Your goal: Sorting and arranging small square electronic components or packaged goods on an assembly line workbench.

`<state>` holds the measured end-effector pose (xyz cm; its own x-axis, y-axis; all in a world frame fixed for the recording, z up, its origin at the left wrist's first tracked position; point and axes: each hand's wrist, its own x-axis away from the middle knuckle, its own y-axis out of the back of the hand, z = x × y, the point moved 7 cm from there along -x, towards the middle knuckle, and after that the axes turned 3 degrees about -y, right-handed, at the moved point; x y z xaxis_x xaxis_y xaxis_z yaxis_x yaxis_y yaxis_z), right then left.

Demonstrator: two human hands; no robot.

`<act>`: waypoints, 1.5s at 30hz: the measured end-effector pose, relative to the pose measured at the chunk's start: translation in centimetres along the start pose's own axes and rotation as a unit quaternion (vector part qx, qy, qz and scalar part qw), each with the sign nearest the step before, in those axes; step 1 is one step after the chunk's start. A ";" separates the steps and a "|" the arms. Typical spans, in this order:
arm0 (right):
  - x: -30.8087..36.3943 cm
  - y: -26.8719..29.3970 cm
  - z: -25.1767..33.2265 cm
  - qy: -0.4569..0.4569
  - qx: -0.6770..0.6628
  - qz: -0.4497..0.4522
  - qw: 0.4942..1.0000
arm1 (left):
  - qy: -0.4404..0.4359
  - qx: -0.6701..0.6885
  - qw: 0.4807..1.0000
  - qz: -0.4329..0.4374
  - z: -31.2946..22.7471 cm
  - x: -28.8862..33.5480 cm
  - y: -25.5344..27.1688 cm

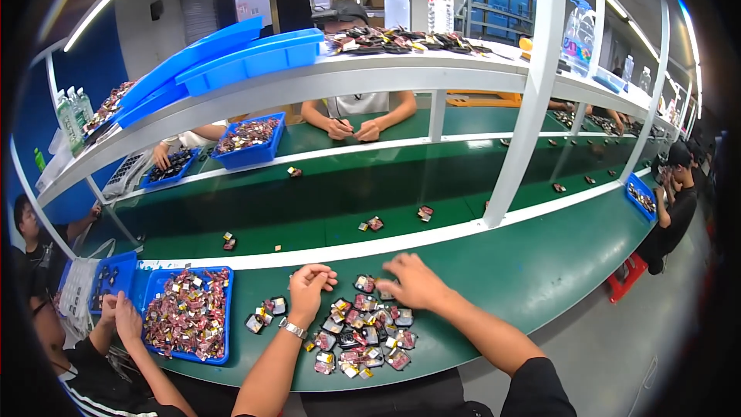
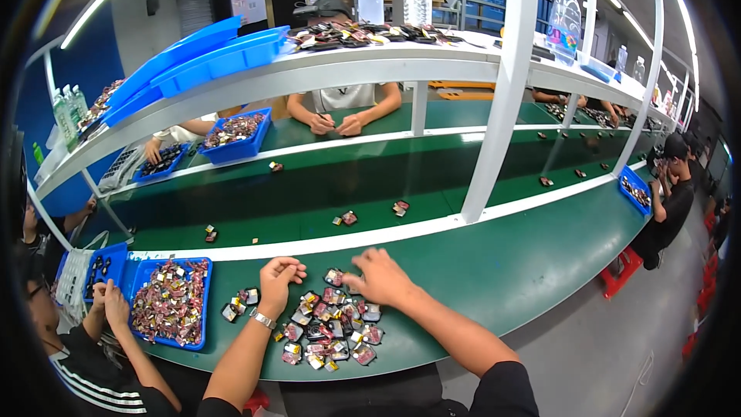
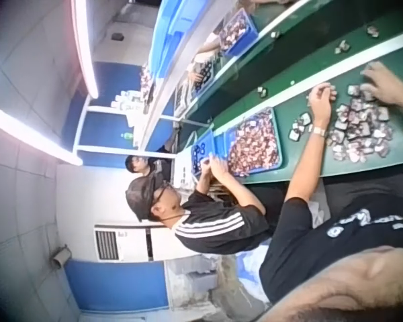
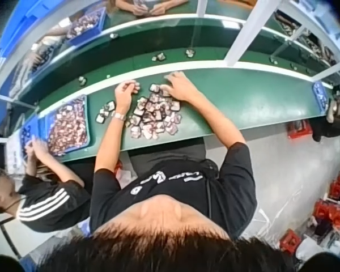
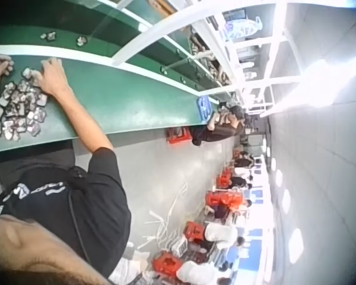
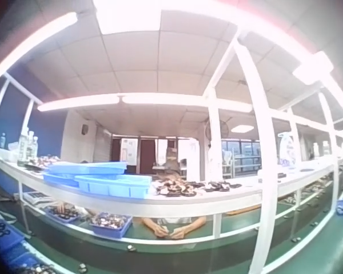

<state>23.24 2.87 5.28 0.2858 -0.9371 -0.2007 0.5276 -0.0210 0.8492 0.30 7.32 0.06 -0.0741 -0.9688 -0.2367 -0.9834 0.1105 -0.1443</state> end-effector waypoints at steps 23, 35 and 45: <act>-3.4 -1.9 5.0 0.198 -0.108 -0.002 0.974 | 0.147 0.074 0.973 0.163 0.0 0.1 -1.8; -2.8 -0.4 6.2 0.186 -0.078 -0.176 0.964 | 0.139 0.137 0.969 0.151 -0.6 0.7 -2.8; -3.5 -2.2 6.5 0.223 -0.052 -0.170 0.958 | 0.130 0.129 0.974 0.135 -0.4 1.0 -3.1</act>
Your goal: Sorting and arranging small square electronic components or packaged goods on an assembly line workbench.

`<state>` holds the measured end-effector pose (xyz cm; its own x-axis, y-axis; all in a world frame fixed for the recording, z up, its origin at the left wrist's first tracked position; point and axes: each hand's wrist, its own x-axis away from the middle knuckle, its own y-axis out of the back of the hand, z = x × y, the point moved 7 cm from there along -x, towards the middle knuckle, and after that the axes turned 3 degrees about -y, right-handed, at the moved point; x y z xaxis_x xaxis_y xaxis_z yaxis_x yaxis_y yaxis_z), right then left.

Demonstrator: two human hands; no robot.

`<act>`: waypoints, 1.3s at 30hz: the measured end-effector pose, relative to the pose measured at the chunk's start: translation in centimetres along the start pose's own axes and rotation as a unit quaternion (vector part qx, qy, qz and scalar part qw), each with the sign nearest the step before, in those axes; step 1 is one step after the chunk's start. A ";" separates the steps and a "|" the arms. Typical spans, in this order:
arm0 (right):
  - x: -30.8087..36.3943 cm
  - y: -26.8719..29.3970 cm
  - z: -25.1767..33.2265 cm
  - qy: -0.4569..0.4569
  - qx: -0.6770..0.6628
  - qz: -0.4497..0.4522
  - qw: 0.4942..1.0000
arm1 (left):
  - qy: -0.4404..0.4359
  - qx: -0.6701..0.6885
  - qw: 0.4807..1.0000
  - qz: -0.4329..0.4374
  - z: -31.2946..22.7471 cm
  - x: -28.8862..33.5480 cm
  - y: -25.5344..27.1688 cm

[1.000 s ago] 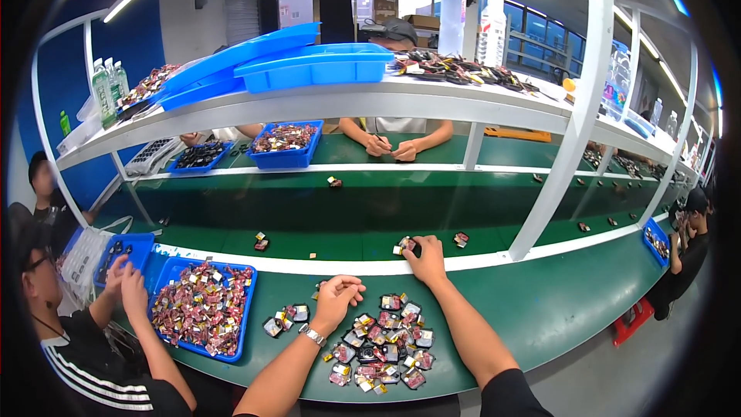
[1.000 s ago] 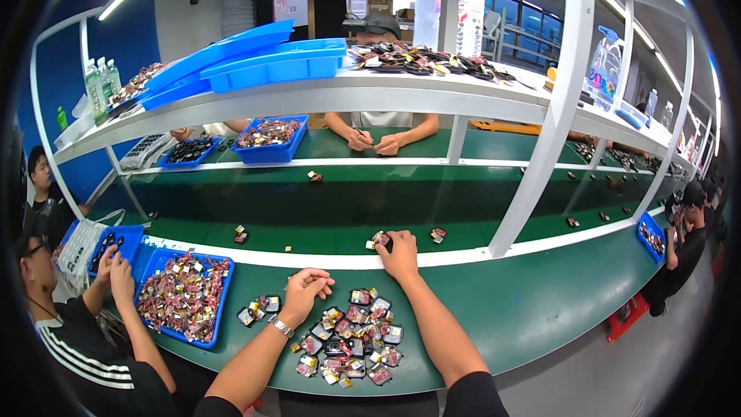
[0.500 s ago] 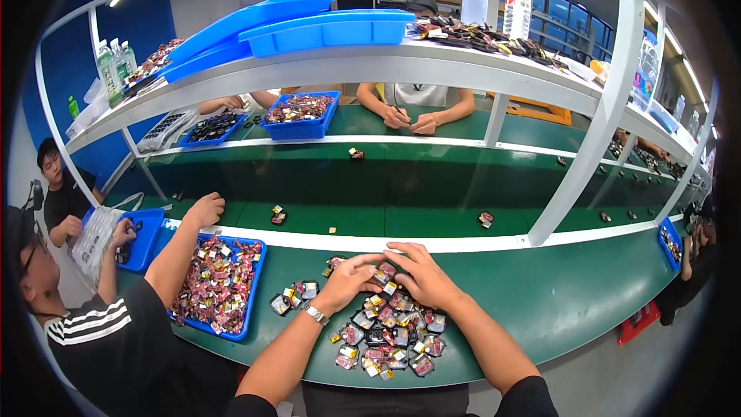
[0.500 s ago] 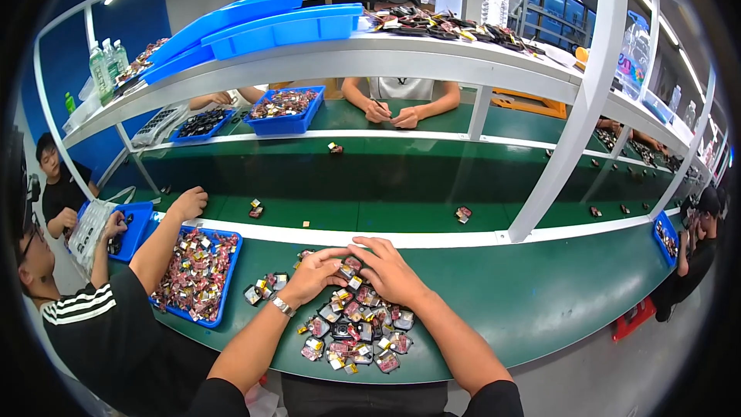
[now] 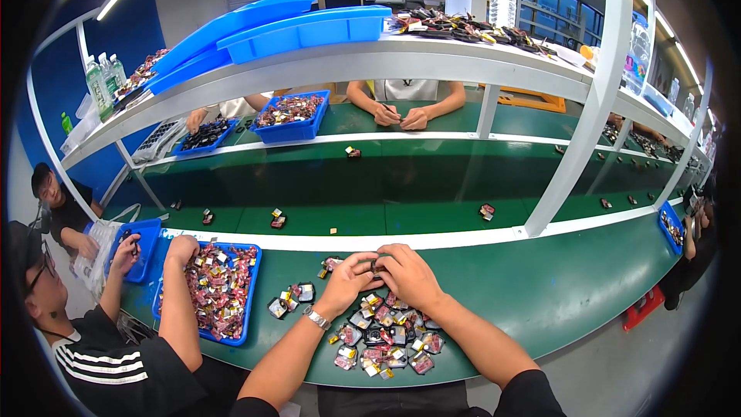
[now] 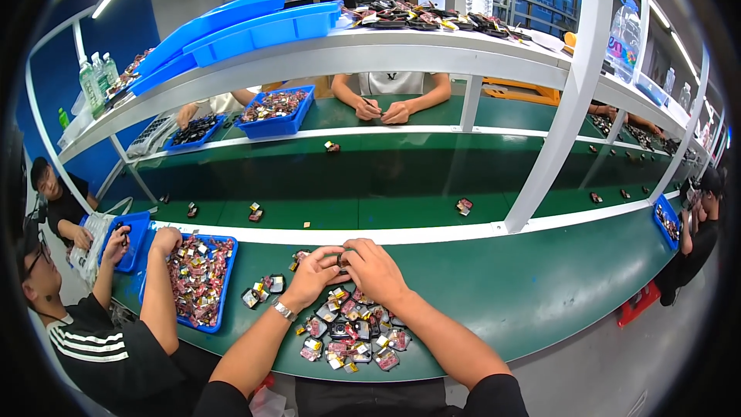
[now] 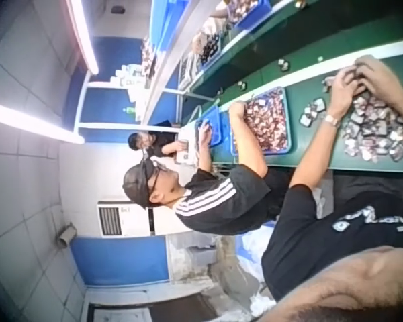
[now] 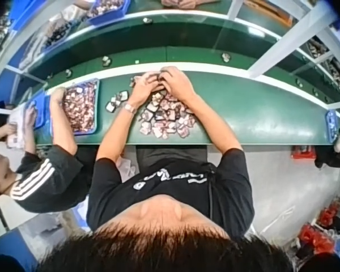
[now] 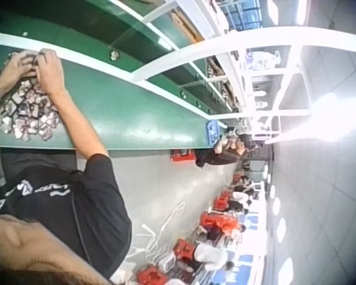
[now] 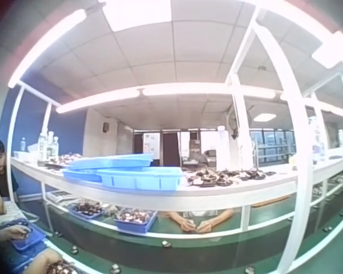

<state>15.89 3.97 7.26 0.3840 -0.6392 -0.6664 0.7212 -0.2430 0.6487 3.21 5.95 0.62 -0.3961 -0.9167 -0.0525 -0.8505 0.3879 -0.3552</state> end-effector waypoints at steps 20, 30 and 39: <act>0.5 0.3 -0.6 -0.050 -0.068 0.038 0.996 | 0.008 -0.017 0.999 0.049 0.1 -0.1 -0.2; 1.0 0.4 -0.8 -0.086 -0.089 0.003 0.992 | 0.004 -0.002 0.999 0.043 0.5 -0.2 0.0; 1.4 -0.3 -0.7 -0.104 -0.096 -0.020 0.990 | 0.000 0.008 0.999 0.039 0.1 -0.1 0.0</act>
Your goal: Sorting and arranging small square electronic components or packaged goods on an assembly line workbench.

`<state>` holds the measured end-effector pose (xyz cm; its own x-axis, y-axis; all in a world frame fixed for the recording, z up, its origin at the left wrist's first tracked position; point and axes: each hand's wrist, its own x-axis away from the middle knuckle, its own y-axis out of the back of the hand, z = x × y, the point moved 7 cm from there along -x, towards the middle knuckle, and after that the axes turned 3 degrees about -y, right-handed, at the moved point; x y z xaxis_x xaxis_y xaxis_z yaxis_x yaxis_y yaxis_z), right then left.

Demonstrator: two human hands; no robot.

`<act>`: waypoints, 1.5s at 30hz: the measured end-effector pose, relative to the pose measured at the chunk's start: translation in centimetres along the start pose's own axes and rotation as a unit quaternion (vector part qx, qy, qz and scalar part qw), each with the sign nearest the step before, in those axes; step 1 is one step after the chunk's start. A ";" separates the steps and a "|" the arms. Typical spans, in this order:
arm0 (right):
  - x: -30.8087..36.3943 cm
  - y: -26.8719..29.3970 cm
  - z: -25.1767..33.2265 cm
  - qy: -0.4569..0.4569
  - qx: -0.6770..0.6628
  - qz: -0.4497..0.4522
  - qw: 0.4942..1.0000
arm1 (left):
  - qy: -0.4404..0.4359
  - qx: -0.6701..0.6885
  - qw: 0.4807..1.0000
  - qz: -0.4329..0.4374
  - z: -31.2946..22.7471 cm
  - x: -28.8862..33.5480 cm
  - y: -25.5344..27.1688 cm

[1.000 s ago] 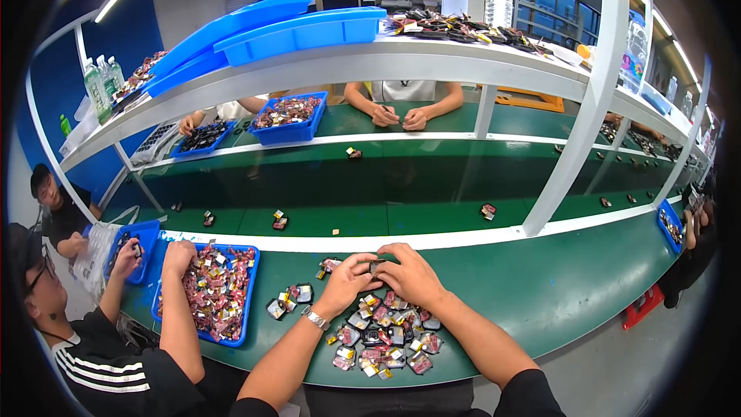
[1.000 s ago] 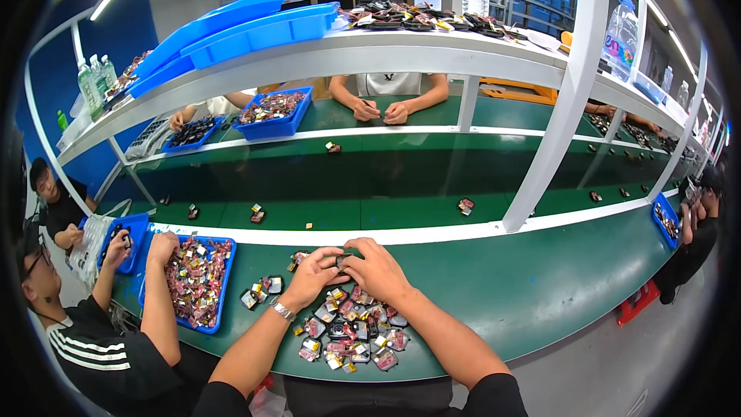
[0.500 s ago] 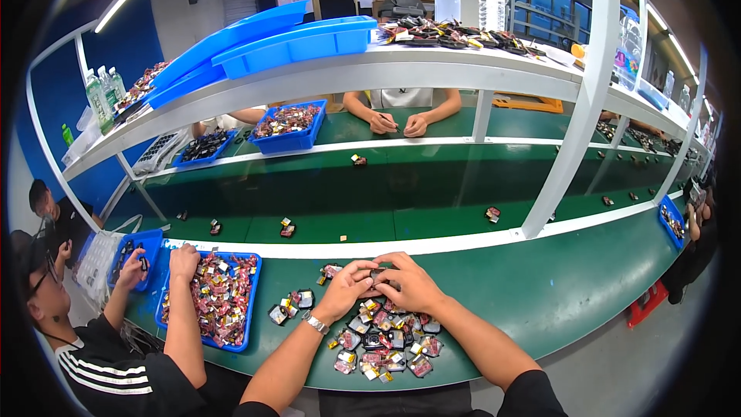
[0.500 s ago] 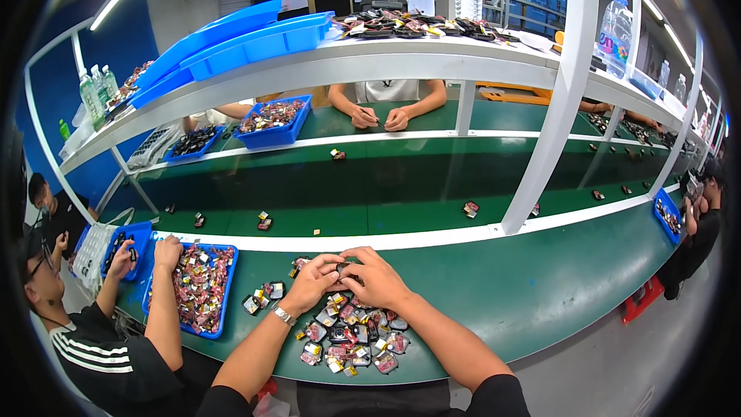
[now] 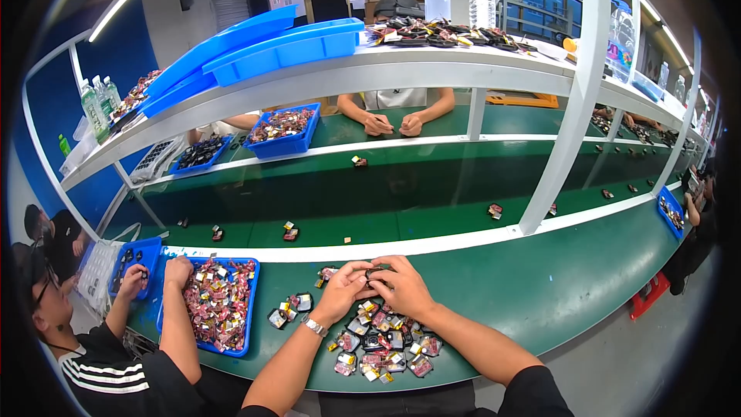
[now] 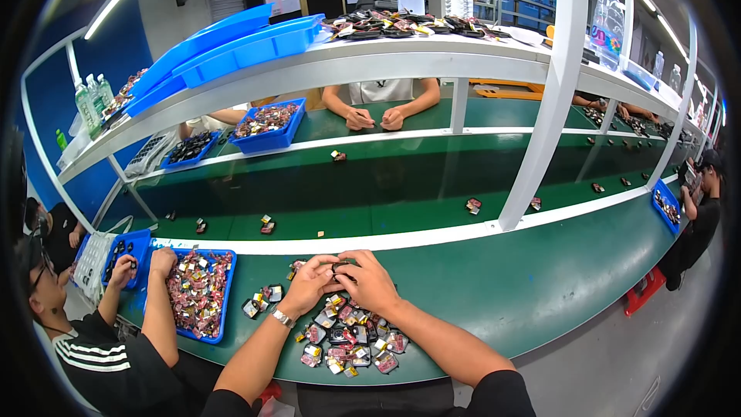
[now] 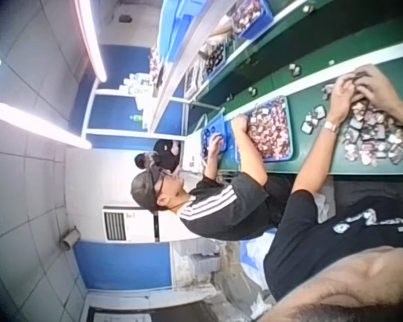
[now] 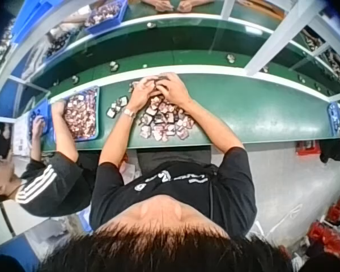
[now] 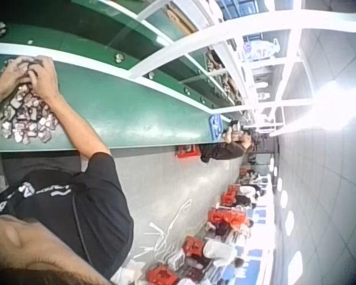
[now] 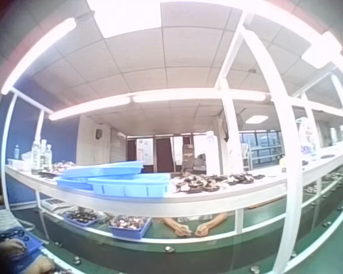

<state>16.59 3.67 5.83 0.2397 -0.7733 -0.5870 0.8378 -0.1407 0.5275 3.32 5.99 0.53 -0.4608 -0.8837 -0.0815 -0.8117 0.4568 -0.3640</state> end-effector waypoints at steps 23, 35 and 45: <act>-0.3 -0.7 -0.3 -0.011 -0.061 0.016 0.998 | -0.034 -0.006 0.998 -0.048 0.1 -0.1 0.7; -0.7 0.6 1.2 0.050 0.041 -0.061 0.996 | -0.022 0.019 0.998 -0.051 0.0 -0.3 0.4; -0.3 0.2 1.9 0.086 0.118 -0.066 0.987 | -0.015 0.019 0.998 -0.053 0.1 -0.1 0.4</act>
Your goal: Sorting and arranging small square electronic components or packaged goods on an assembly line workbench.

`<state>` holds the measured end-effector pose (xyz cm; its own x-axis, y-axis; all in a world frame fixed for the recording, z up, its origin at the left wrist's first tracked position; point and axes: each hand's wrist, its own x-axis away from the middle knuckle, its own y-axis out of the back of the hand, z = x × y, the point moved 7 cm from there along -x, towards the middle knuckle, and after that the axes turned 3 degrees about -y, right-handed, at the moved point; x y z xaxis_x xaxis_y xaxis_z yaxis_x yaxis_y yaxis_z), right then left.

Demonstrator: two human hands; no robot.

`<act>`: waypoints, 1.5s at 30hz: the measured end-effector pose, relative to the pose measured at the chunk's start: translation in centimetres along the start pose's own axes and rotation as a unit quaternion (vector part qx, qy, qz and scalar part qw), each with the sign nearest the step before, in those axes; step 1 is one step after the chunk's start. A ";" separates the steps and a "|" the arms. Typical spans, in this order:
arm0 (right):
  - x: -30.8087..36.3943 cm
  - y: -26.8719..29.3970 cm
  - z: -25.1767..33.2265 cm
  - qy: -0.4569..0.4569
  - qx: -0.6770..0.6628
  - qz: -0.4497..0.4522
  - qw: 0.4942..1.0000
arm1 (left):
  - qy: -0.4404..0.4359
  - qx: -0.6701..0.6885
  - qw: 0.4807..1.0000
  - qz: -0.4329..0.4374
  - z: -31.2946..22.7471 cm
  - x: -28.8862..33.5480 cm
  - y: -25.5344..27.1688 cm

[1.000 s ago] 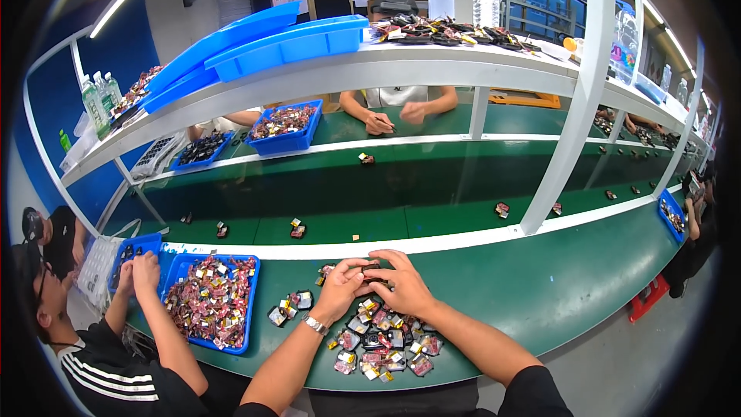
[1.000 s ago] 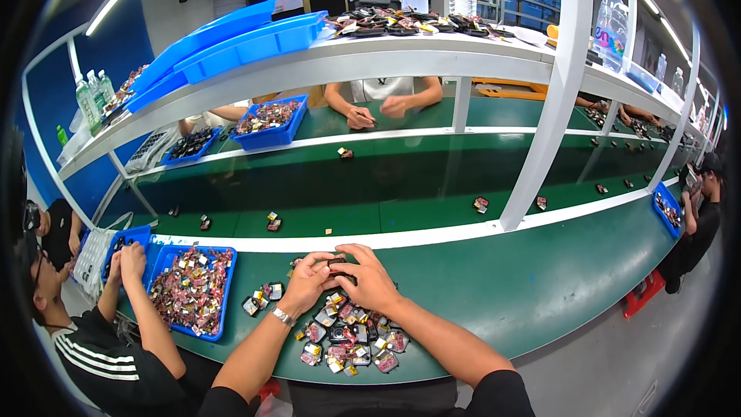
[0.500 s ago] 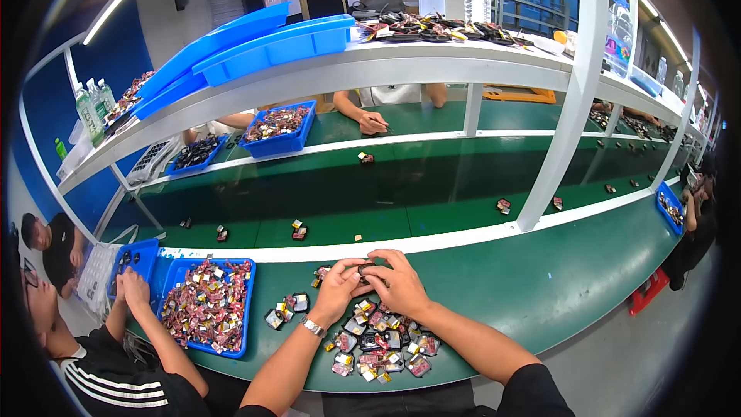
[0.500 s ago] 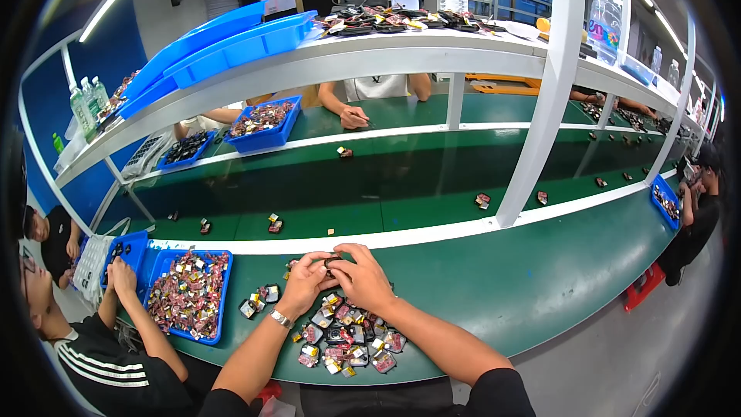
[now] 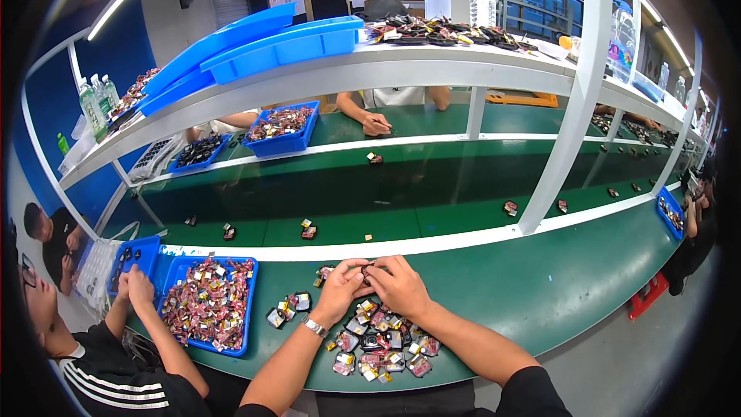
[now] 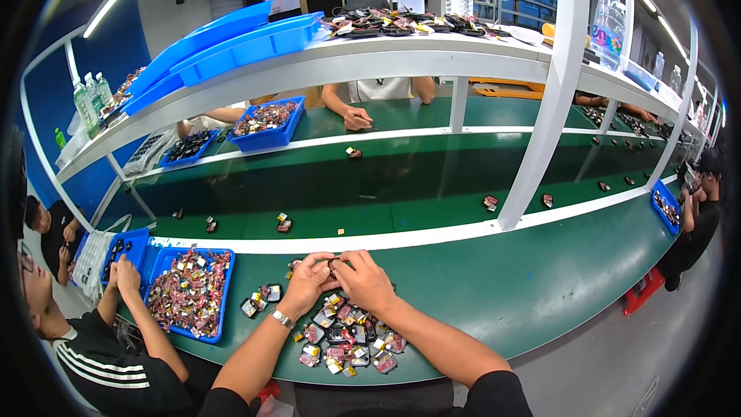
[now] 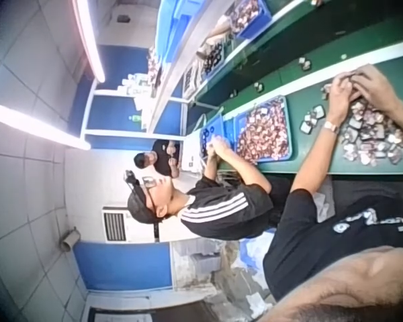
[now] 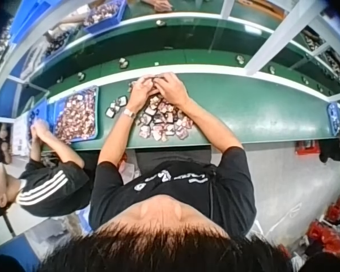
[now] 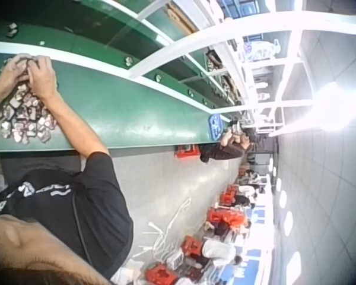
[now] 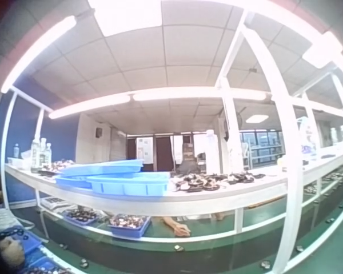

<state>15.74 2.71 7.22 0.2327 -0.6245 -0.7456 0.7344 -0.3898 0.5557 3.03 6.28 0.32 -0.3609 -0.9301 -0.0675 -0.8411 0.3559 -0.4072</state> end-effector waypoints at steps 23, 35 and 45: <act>0.2 -1.0 -2.9 -0.185 -0.218 0.054 0.957 | -0.055 -0.161 0.984 -0.055 0.2 -0.1 0.0; -0.5 -0.4 -2.9 -0.169 -0.227 0.034 0.958 | -0.052 -0.116 0.992 -0.013 -0.4 0.0 -0.1; -2.0 2.5 -22.0 -0.403 0.028 -0.036 0.914 | -0.156 -0.219 0.960 -0.070 -1.3 0.1 0.7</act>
<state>31.10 17.87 2.06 -0.3768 -0.8832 -0.2792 0.6906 -0.4687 0.5508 1.85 6.53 1.18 -0.1503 -0.9290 -0.3381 -0.9863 0.1646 -0.0139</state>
